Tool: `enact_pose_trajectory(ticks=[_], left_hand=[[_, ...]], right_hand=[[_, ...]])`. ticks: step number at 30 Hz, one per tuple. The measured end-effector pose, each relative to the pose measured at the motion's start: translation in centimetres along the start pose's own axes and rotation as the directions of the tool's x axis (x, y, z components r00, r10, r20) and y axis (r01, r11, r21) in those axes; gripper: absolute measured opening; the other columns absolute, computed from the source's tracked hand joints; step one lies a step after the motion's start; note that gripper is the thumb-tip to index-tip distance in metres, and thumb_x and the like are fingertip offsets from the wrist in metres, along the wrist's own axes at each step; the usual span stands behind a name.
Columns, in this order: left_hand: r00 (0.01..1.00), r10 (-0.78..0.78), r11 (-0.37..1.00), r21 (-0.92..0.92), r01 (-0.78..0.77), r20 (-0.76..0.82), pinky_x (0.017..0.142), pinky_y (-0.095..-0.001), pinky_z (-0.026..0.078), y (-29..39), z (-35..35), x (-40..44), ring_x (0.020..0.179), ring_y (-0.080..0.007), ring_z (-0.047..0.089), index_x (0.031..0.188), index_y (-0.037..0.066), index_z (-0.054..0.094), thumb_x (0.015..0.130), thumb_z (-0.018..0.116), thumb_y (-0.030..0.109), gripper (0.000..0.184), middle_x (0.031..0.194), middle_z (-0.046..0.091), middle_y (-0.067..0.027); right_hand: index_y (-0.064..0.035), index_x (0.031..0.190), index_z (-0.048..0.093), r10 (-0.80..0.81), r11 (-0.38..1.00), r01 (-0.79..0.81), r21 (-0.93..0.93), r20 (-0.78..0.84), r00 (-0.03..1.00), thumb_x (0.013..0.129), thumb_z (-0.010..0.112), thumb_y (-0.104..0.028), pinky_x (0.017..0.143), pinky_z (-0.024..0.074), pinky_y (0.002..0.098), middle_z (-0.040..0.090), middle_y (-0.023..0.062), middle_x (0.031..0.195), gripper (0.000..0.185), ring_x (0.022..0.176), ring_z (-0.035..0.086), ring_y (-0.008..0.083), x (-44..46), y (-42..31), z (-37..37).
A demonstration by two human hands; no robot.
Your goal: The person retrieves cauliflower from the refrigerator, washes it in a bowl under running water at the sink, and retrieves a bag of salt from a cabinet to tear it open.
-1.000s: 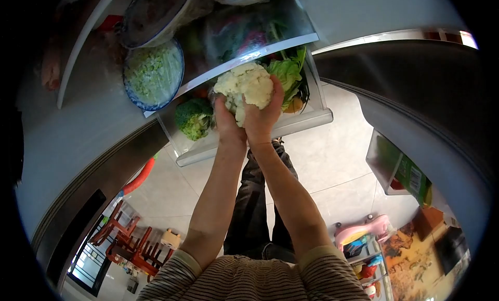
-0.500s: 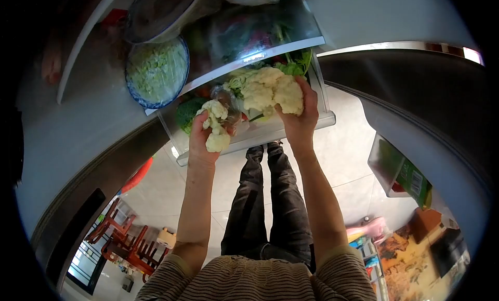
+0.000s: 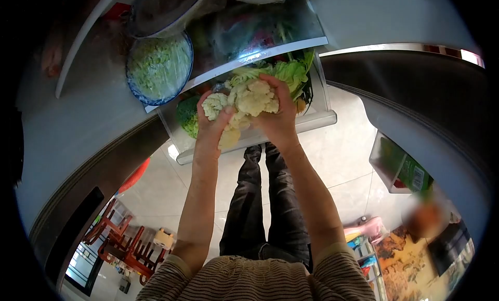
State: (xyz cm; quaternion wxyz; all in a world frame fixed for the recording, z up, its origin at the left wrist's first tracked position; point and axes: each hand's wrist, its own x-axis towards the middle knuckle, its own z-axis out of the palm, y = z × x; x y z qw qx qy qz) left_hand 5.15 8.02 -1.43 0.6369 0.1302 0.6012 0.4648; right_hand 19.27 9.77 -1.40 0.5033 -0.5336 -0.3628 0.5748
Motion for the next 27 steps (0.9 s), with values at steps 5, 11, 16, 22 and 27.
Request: enact_pose_trajectory(ticks=[5, 11, 16, 22, 27], left_hand=[[0.999, -0.004, 0.997, 0.075, 0.001, 0.036, 0.090, -0.0339, 0.044, 0.8, 0.7, -0.2, 0.110, -0.0226, 0.048, 0.130, 0.009, 0.024, 0.065, 0.078, 0.007, 0.085, 0.119, 0.047, -0.0133], [0.995, -0.100, 0.983, -0.153, 0.103, 0.032, 0.087, -0.0357, 0.046, -0.8, -0.2, 0.5, 0.107, -0.0234, 0.050, 0.129, 0.010, 0.027, 0.067, 0.075, 0.005, 0.079, 0.115, 0.049, -0.0117], [0.993, -0.118, 0.948, -0.299, 0.112, -0.001, 0.080, -0.0341, 0.049, -1.8, -1.4, 0.9, 0.099, -0.0210, 0.053, 0.126, 0.012, 0.035, 0.075, 0.070, 0.007, 0.063, 0.112, 0.051, -0.0086], [0.988, -0.077, 0.953, 0.302, 0.033, 0.135, 0.070, -0.0311, 0.048, -2.0, -0.6, 3.2, 0.083, -0.0185, 0.055, 0.124, 0.014, 0.045, 0.078, 0.069, 0.024, 0.052, 0.106, 0.055, -0.0111], [0.918, 0.048, 0.277, 0.878, -0.391, 0.394, 0.076, -0.0317, 0.047, -1.1, 2.1, 7.0, 0.089, -0.0190, 0.060, 0.126, 0.012, 0.048, 0.077, 0.069, 0.037, 0.059, 0.107, 0.060, -0.0109]], right_hand=[[-0.0042, 0.120, 0.047, 0.034, 0.987, -0.035, 0.156, 0.008, 0.999, 0.065, 0.069, 0.005, 0.088, 0.0456, 0.0267, 0.055, 0.0061, 0.109, 0.061, 0.100, 0.055, 0.0144, 0.7, 0.4, -0.2], [-0.0015, 0.124, 0.045, 0.202, 0.902, -0.146, 0.406, -0.099, 0.974, 0.060, 0.060, 0.010, 0.089, 0.0454, 0.0290, 0.054, 0.0086, 0.111, 0.066, 0.101, 0.055, 0.0195, -0.2, 2.7, -0.6], [-0.0004, 0.123, 0.045, 0.238, 0.868, -0.117, 0.482, -0.198, 0.951, 0.062, 0.058, 0.009, 0.091, 0.0442, 0.0313, 0.052, 0.0107, 0.113, 0.063, 0.105, 0.052, 0.0216, -0.1, 2.5, -1.3], [0.0007, 0.124, 0.043, 0.228, 0.826, -0.042, 0.563, -0.265, 0.937, 0.064, 0.051, 0.004, 0.093, 0.0419, 0.0343, 0.052, 0.0122, 0.110, 0.061, 0.105, 0.052, 0.0239, 0.7, 1.8, -5.7], [-0.0005, 0.126, 0.041, 0.205, 0.855, -0.021, 0.519, -0.300, 0.932, 0.064, 0.049, 0.010, 0.093, 0.0427, 0.0338, 0.052, 0.0114, 0.111, 0.063, 0.105, 0.051, 0.0231, -0.4, 1.3, -6.8]])
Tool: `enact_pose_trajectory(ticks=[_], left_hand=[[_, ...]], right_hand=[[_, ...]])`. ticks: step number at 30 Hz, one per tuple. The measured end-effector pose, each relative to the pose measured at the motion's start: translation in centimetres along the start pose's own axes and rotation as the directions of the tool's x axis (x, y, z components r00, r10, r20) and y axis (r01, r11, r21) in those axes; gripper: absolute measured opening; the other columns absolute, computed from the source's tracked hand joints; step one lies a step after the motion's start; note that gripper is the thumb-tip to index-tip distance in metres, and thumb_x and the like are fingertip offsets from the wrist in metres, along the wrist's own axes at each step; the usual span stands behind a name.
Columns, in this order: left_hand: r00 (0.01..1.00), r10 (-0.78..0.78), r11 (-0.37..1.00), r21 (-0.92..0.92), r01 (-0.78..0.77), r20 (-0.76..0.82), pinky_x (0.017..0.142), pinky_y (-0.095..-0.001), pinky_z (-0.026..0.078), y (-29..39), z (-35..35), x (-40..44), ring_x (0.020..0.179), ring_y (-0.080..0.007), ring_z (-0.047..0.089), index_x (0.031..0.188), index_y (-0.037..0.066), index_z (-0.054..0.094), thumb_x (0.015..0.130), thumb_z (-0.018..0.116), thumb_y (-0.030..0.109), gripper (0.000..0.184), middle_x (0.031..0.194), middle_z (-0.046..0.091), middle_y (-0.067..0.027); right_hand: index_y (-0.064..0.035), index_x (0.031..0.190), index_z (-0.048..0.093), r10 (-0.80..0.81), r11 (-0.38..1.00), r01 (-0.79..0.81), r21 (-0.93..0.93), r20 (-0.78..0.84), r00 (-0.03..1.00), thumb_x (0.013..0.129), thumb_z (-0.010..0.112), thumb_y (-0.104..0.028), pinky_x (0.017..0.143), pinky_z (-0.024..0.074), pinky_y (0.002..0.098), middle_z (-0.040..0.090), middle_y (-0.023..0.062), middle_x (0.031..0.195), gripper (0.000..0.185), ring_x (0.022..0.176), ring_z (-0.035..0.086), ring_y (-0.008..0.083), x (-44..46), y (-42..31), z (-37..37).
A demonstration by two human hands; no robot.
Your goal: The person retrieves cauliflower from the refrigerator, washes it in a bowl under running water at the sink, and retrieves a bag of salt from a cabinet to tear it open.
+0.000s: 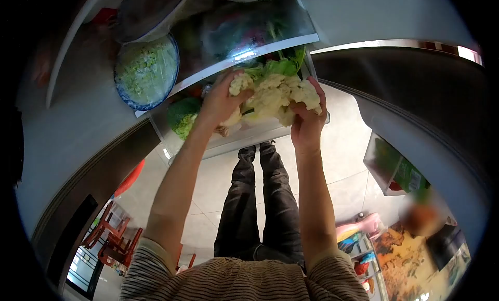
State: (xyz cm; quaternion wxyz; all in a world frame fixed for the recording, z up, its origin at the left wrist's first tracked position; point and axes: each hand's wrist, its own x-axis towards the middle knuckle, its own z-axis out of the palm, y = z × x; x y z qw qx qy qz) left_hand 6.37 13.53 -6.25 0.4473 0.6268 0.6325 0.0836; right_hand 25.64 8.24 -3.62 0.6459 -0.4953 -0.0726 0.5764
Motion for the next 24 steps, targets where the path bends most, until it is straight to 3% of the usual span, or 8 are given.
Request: enact_pose_trajectory(ticks=[1, 2, 9, 12, 15, 18, 21, 24], left_hand=[[0.994, 0.108, 0.980, 0.172, -0.102, -0.024, 0.079, -0.0325, 0.046, 0.4, -0.4, 1.1, 0.091, -0.0203, 0.059, 0.126, 0.011, 0.048, 0.076, 0.068, 0.040, 0.061, 0.107, 0.061, -0.0115], [0.982, -0.042, 0.998, -0.039, 0.050, 0.183, 0.086, -0.0329, 0.043, 0.6, -1.1, 2.3, 0.097, -0.0242, 0.058, 0.124, 0.009, 0.050, 0.076, 0.067, 0.045, 0.063, 0.108, 0.061, -0.0135], [0.890, 0.026, 0.988, 0.122, -0.091, 0.455, 0.090, -0.0334, 0.042, -2.1, -0.1, 6.4, 0.106, -0.0268, 0.054, 0.127, 0.009, 0.047, 0.073, 0.070, 0.033, 0.064, 0.116, 0.058, -0.0150], [0.929, -0.063, 0.985, 0.172, 0.000, 0.364, 0.098, -0.0354, 0.036, -3.0, 0.8, 5.5, 0.118, -0.0290, 0.046, 0.131, 0.020, 0.044, 0.070, 0.069, 0.038, 0.069, 0.129, 0.049, -0.0131], [0.919, -0.095, 0.995, -0.001, 0.104, 0.381, 0.097, -0.0365, 0.037, -3.3, 0.8, 5.5, 0.118, -0.0279, 0.047, 0.130, 0.020, 0.045, 0.069, 0.068, 0.040, 0.068, 0.128, 0.050, -0.0125], [0.946, -0.202, 0.976, 0.134, 0.173, 0.252, 0.095, -0.0369, 0.038, -1.7, 0.9, 4.7, 0.115, -0.0284, 0.049, 0.127, 0.020, 0.049, 0.069, 0.066, 0.041, 0.065, 0.126, 0.052, -0.0128], [0.940, -0.269, 0.963, 0.072, 0.259, 0.209, 0.090, -0.0335, 0.041, 0.0, -0.3, 3.7, 0.108, -0.0245, 0.055, 0.125, 0.012, 0.051, 0.070, 0.067, 0.037, 0.062, 0.120, 0.056, -0.0152], [0.973, -0.196, 0.974, -0.089, 0.208, 0.125, 0.086, -0.0320, 0.043, -1.5, 0.2, 2.4, 0.102, -0.0214, 0.056, 0.121, 0.010, 0.055, 0.073, 0.067, 0.029, 0.053, 0.112, 0.059, -0.0130]], right_hand=[[-0.0009, 0.126, 0.041, -0.009, 1.000, 0.009, -0.001, 0.011, 1.000, 0.064, 0.049, 0.011, 0.093, 0.0428, 0.0334, 0.052, 0.0113, 0.111, 0.064, 0.105, 0.051, 0.0229, 0.1, 0.1, -0.3], [-0.0012, 0.126, 0.041, -0.009, 1.000, 0.009, 0.009, 0.017, 1.000, 0.063, 0.050, 0.012, 0.093, 0.0429, 0.0329, 0.052, 0.0110, 0.111, 0.065, 0.105, 0.051, 0.0227, 0.2, 0.1, -0.4], [-0.0015, 0.126, 0.042, -0.024, 0.999, 0.024, 0.029, 0.000, 1.000, 0.060, 0.054, 0.012, 0.092, 0.0433, 0.0315, 0.053, 0.0101, 0.110, 0.068, 0.103, 0.052, 0.0219, 0.2, -0.5, -0.6], [-0.0011, 0.125, 0.043, -0.026, 0.999, 0.026, 0.045, 0.001, 1.000, 0.059, 0.054, 0.013, 0.092, 0.0434, 0.0318, 0.053, 0.0104, 0.111, 0.068, 0.103, 0.052, 0.0224, 0.2, -0.6, -0.6], [-0.0007, 0.125, 0.043, -0.024, 0.997, 0.024, 0.069, 0.005, 1.000, 0.061, 0.054, 0.011, 0.093, 0.0426, 0.0328, 0.052, 0.0113, 0.111, 0.066, 0.105, 0.052, 0.0234, 0.3, -0.6, -0.7], [-0.0003, 0.125, 0.043, 0.020, 0.989, -0.022, 0.144, 0.010, 1.000, 0.063, 0.052, 0.008, 0.094, 0.0408, 0.0342, 0.052, 0.0120, 0.112, 0.062, 0.106, 0.051, 0.0246, 0.8, -0.3, -1.2], [0.0001, 0.124, 0.043, 0.056, 0.980, -0.056, 0.191, 0.006, 0.998, 0.066, 0.050, 0.005, 0.096, 0.0390, 0.0355, 0.052, 0.0123, 0.113, 0.059, 0.108, 0.049, 0.0255, 1.1, -0.1, -1.3], [0.0003, 0.123, 0.044, 0.065, 0.974, -0.062, 0.217, -0.006, 0.998, 0.066, 0.048, 0.004, 0.097, 0.0384, 0.0362, 0.052, 0.0124, 0.113, 0.057, 0.109, 0.048, 0.0258, 1.4, 0.0, -1.6]])
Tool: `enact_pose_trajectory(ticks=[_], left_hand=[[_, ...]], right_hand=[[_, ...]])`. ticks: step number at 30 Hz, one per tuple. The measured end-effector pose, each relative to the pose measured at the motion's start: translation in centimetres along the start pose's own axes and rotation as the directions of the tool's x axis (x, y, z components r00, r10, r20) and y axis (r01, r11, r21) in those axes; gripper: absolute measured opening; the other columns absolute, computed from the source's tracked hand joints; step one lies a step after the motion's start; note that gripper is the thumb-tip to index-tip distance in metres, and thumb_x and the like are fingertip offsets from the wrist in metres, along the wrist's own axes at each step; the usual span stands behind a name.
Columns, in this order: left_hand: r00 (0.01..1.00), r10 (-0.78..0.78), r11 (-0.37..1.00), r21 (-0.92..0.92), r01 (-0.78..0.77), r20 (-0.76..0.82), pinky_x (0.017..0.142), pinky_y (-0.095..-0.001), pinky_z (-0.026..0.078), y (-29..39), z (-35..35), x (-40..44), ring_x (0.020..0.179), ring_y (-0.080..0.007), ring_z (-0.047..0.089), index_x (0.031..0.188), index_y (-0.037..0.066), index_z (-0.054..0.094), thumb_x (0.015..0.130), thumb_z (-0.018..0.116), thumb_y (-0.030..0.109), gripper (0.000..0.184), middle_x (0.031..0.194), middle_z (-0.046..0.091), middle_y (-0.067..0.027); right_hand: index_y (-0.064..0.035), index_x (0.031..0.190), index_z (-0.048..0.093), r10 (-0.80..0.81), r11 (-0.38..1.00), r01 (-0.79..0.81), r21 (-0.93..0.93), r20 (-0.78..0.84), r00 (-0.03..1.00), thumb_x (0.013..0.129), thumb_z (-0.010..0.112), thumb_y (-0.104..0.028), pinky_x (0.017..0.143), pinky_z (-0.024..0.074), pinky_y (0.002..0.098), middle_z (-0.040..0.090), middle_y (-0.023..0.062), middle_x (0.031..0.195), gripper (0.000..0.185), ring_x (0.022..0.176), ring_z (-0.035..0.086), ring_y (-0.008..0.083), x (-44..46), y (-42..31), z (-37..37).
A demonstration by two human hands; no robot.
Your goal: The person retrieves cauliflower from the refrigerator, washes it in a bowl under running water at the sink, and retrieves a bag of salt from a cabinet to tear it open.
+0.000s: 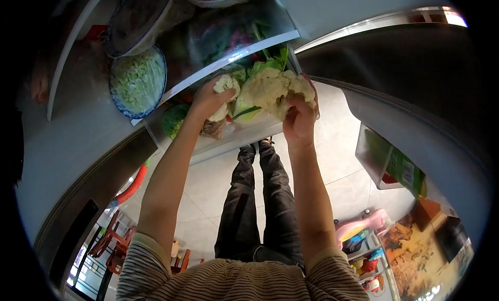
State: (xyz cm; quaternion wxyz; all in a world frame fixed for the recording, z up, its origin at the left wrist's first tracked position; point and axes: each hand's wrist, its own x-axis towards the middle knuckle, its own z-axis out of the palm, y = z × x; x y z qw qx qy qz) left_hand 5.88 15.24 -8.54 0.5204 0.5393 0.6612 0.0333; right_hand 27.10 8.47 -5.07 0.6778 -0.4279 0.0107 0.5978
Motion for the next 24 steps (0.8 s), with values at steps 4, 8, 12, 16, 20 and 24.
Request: enact_pose_trajectory(ticks=[4, 8, 12, 16, 20, 24], left_hand=[[0.970, 0.214, 0.968, -0.108, -0.226, -0.114, 0.089, -0.0333, 0.042, -1.1, -0.3, -4.5, 0.103, -0.0273, 0.054, 0.113, 0.008, 0.059, 0.071, 0.067, 0.021, 0.045, 0.110, 0.055, -0.0105], [0.893, 0.402, 0.848, -0.285, -0.447, -0.205, 0.076, -0.0276, 0.046, -1.5, -1.2, -7.8, 0.090, -0.0160, 0.055, 0.112, 0.007, 0.058, 0.072, 0.066, 0.017, 0.042, 0.100, 0.056, -0.0073], [0.998, 0.066, 0.390, -0.920, -0.026, 0.000, 0.042, -0.0238, 0.037, -2.0, -2.2, -10.8, 0.054, -0.0150, 0.052, 0.118, 0.006, 0.051, 0.074, 0.058, 0.017, 0.046, 0.084, 0.059, -0.0092], [0.928, 0.366, -0.108, -0.988, 0.114, 0.067, 0.040, -0.0275, 0.038, -4.5, -1.4, -11.8, 0.062, -0.0203, 0.055, 0.120, 0.011, 0.049, 0.080, 0.048, 0.043, 0.052, 0.097, 0.059, -0.0073], [0.992, -0.104, -0.329, -0.944, 0.033, 0.071, 0.049, -0.0309, 0.048, 0.9, -1.1, -13.3, 0.068, -0.0208, 0.059, 0.118, 0.010, 0.050, 0.079, 0.048, 0.043, 0.051, 0.107, 0.059, -0.0076], [0.996, 0.016, -0.460, -0.884, 0.086, 0.089, 0.044, -0.0283, 0.046, 1.0, -0.9, -13.0, 0.092, -0.0206, 0.059, 0.123, 0.015, 0.049, 0.081, 0.045, 0.050, 0.054, 0.126, 0.050, -0.0052]], right_hand=[[0.0002, 0.123, 0.044, -0.037, 0.999, 0.037, 0.005, 0.020, 0.999, 0.066, 0.048, 0.004, 0.096, 0.0387, 0.0366, 0.052, 0.0127, 0.113, 0.057, 0.109, 0.048, 0.0261, 0.0, 0.3, -0.4], [0.0002, 0.120, 0.045, -0.036, 0.999, 0.036, 0.036, 0.001, 0.999, 0.067, 0.047, 0.001, 0.095, 0.0398, 0.0364, 0.052, 0.0128, 0.112, 0.053, 0.108, 0.049, 0.0264, -0.6, -0.4, 0.3], [-0.0004, 0.120, 0.045, -0.015, 1.000, 0.015, -0.007, 0.005, 1.000, 0.067, 0.048, -0.004, 0.097, 0.0394, 0.0386, 0.051, 0.0136, 0.115, 0.052, 0.110, 0.049, 0.0276, -0.8, -0.8, 0.2], [0.0008, 0.120, 0.045, -0.022, 0.999, 0.022, -0.027, 0.009, 1.000, 0.068, 0.049, -0.006, 0.098, 0.0391, 0.0397, 0.051, 0.0144, 0.116, 0.053, 0.111, 0.049, 0.0283, -0.8, -0.6, 0.5], [0.0026, 0.120, 0.044, 0.009, 0.999, -0.009, -0.031, 0.014, 1.000, 0.069, 0.049, -0.007, 0.098, 0.0394, 0.0401, 0.052, 0.0144, 0.116, 0.052, 0.111, 0.049, 0.0284, -0.5, -0.4, 0.5], [0.0032, 0.120, 0.044, 0.034, 0.999, -0.032, -0.027, 0.046, 0.998, 0.069, 0.049, -0.008, 0.098, 0.0395, 0.0405, 0.051, 0.0145, 0.116, 0.052, 0.111, 0.049, 0.0285, -0.4, -0.4, 0.4]])
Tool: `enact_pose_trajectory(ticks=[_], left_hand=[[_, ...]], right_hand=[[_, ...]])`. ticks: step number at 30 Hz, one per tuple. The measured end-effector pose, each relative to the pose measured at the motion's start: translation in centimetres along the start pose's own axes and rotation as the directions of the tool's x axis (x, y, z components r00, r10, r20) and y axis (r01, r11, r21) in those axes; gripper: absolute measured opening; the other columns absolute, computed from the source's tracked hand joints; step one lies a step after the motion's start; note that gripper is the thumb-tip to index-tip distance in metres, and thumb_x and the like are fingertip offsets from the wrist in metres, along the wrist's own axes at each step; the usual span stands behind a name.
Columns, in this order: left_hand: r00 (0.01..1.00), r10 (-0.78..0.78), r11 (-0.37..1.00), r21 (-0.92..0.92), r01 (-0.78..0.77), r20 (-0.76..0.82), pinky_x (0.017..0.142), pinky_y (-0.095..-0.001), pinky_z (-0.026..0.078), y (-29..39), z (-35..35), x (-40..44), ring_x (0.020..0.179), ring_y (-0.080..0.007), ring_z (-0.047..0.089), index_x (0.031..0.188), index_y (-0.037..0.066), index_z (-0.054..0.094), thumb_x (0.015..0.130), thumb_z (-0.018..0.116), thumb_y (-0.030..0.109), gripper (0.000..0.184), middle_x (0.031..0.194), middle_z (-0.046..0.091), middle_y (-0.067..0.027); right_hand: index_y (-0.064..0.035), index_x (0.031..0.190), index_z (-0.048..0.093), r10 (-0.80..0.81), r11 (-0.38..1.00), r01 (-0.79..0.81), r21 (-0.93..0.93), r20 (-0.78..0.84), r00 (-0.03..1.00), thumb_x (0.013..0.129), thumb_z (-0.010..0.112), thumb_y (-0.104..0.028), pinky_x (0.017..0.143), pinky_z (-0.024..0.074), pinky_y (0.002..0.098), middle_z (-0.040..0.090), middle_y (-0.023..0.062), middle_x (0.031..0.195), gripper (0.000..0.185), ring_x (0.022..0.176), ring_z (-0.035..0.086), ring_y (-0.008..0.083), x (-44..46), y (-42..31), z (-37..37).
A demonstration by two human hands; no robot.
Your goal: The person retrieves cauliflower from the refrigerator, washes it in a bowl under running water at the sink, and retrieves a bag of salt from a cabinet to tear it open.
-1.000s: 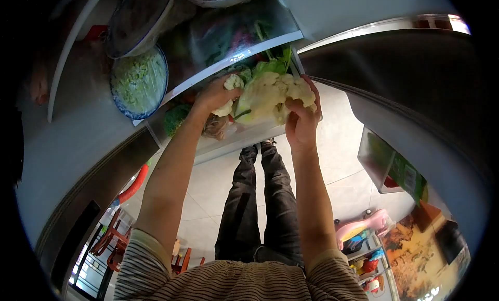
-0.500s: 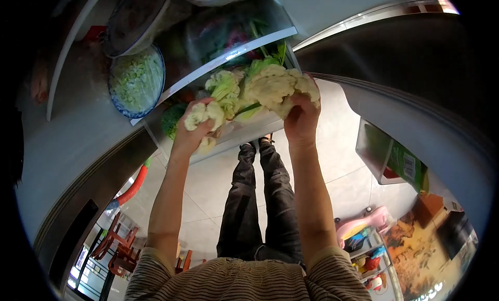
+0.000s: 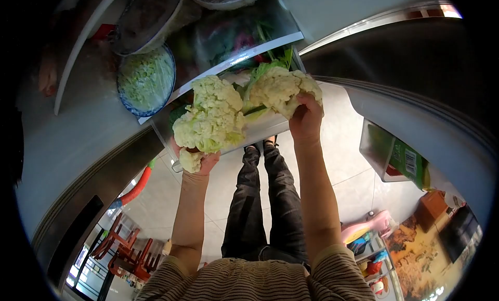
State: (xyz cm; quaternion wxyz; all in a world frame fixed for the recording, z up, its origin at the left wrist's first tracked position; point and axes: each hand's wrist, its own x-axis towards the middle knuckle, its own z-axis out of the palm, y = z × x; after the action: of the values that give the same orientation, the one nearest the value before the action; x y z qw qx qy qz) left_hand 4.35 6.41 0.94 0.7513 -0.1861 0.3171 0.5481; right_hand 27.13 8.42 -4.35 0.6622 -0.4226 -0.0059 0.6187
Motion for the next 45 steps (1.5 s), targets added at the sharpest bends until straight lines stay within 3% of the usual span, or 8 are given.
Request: enact_pose_trajectory(ticks=[3, 8, 17, 23, 28, 32, 36, 45], left_hand=[[0.889, -0.170, 0.980, -0.019, 0.196, 0.425, 0.047, -0.0284, 0.048, 1.1, -3.5, 0.7, 0.097, -0.0194, 0.058, 0.125, 0.015, 0.048, 0.080, 0.045, 0.053, 0.059, 0.127, 0.050, -0.0039], [0.973, 0.112, 0.991, 0.089, -0.095, -0.204, 0.045, -0.0288, 0.048, -1.7, 1.9, 0.0, 0.085, -0.0186, 0.062, 0.127, 0.015, 0.046, 0.076, 0.048, 0.057, 0.066, 0.125, 0.052, -0.0029], [0.901, -0.127, 0.958, -0.182, 0.220, 0.415, 0.068, -0.0361, 0.053, 0.0, -1.9, 1.8, 0.114, -0.0236, 0.049, 0.128, 0.013, 0.046, 0.077, 0.048, 0.056, 0.066, 0.127, 0.050, -0.0064], [0.958, 0.046, 0.989, 0.125, -0.084, 0.283, 0.096, -0.0424, 0.040, 2.2, 1.9, 3.5, 0.113, -0.0265, 0.050, 0.118, 0.010, 0.053, 0.079, 0.047, 0.044, 0.052, 0.123, 0.053, -0.0082], [0.915, -0.082, 0.991, 0.133, 0.031, 0.395, 0.041, -0.0277, 0.046, 3.3, 6.2, 7.5, 0.083, -0.0202, 0.060, 0.105, 0.009, 0.057, 0.077, 0.049, 0.038, 0.041, 0.103, 0.061, -0.0090], [0.987, 0.116, 0.821, 0.549, -0.158, 0.111, 0.044, -0.0285, 0.046, 4.3, 6.3, 10.7, 0.082, -0.0186, 0.060, 0.103, 0.004, 0.056, 0.077, 0.055, 0.031, 0.038, 0.097, 0.061, -0.0083], [0.830, 0.530, 0.692, 0.476, -0.543, 0.175, 0.082, -0.0333, 0.047, 1.9, 9.3, 11.4, 0.094, -0.0221, 0.058, 0.111, 0.000, 0.051, 0.081, 0.055, 0.022, 0.037, 0.105, 0.058, -0.0109], [0.326, 0.909, 0.053, 0.703, -0.709, 0.260, 0.078, -0.0356, 0.045, -1.1, 9.7, 13.8, 0.087, -0.0243, 0.058, 0.124, -0.002, 0.035, 0.081, 0.062, 0.026, 0.058, 0.104, 0.057, -0.0157]], right_hand=[[0.0030, 0.121, 0.043, 0.021, 1.000, -0.021, -0.012, 0.016, 1.000, 0.070, 0.050, -0.008, 0.098, 0.0393, 0.0408, 0.051, 0.0147, 0.117, 0.053, 0.112, 0.048, 0.0289, 0.2, 0.0, -0.1], [0.0017, 0.122, 0.043, 0.061, 0.998, -0.060, -0.016, 0.023, 0.998, 0.070, 0.050, -0.008, 0.099, 0.0384, 0.0412, 0.050, 0.0146, 0.119, 0.053, 0.114, 0.047, 0.0292, 0.6, 0.2, -0.7], [0.0017, 0.115, 0.049, 0.081, 0.995, -0.078, 0.065, -0.041, 0.996, 0.070, 0.048, -0.001, 0.091, 0.0440, 0.0366, 0.055, 0.0127, 0.110, 0.045, 0.104, 0.053, 0.0257, 0.7, 0.1, -0.3], [0.0017, 0.117, 0.046, 0.065, 0.994, -0.065, 0.085, -0.007, 0.998, 0.070, 0.047, 0.000, 0.092, 0.0435, 0.0370, 0.054, 0.0128, 0.111, 0.046, 0.105, 0.052, 0.0261, 0.6, 0.1, -0.4], [0.0004, 0.120, 0.045, 0.068, 0.990, -0.071, 0.123, 0.029, 0.997, 0.070, 0.045, 0.002, 0.094, 0.0422, 0.0382, 0.053, 0.0131, 0.113, 0.050, 0.107, 0.051, 0.0271, 0.9, 0.1, -0.8], [-0.0012, 0.124, 0.043, 0.067, 0.995, -0.068, 0.074, 0.021, 0.998, 0.069, 0.047, -0.001, 0.099, 0.0388, 0.0428, 0.050, 0.0143, 0.119, 0.055, 0.114, 0.047, 0.0296, 0.7, 0.1, -0.7], [-0.0006, 0.121, 0.045, 0.061, 0.987, -0.066, 0.144, 0.043, 0.997, 0.069, 0.046, 0.004, 0.096, 0.0409, 0.0384, 0.053, 0.0131, 0.114, 0.053, 0.109, 0.050, 0.0273, 0.8, 0.1, -0.6], [-0.0026, 0.127, 0.041, 0.039, 0.998, -0.040, 0.039, 0.024, 0.999, 0.070, 0.048, -0.003, 0.099, 0.0390, 0.0430, 0.049, 0.0132, 0.121, 0.058, 0.115, 0.046, 0.0291, 1.0, 0.4, -1.5]])
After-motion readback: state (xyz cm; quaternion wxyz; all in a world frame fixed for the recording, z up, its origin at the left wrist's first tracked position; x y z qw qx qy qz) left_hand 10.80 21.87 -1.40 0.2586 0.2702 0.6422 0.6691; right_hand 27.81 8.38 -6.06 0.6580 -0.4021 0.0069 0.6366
